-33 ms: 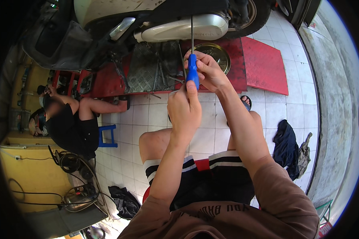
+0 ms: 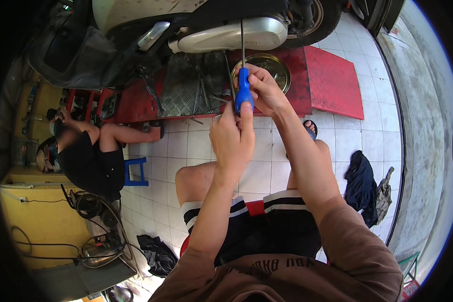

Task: The person uses a blue screwdriver to loosen a bolt on the side of a white motorcycle engine. They then switch to a T-handle wrench to continue loosening the bolt. The person is seated on a red stool in a workshop environment.

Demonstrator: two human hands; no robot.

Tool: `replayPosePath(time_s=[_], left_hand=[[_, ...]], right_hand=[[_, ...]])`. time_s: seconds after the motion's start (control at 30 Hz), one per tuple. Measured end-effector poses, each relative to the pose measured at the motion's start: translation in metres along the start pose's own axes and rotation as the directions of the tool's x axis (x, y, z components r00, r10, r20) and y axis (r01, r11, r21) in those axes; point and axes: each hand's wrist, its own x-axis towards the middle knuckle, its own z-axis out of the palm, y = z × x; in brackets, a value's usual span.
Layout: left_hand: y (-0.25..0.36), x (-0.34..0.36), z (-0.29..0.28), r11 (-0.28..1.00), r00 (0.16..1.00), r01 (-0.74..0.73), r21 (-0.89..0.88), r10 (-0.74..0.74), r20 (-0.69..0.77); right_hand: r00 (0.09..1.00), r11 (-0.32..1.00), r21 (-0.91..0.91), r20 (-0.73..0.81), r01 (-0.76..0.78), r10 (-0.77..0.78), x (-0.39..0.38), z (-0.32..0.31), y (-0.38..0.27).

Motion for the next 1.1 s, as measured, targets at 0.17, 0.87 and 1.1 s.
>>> replayPosePath(time_s=[0.17,0.87,1.1], left_hand=[[0.005,-0.002,0.000,0.997,0.999,-0.034,0.063,0.035,-0.021],[0.006,-0.011,0.000,0.999,0.998,0.045,0.026,-0.046,0.044],[-0.008,-0.013,0.003,0.877,0.941,0.338,-0.341,-0.318,0.116]], right_hand=[[0.998,1.000,0.013,-0.065,0.008,-0.008,0.001,0.010,0.002],[0.995,0.993,0.107,0.092,-0.049,0.039,0.003,-0.024,0.011],[0.993,0.979,0.170,-0.029,-0.111,0.118,-0.001,0.021,-0.005]])
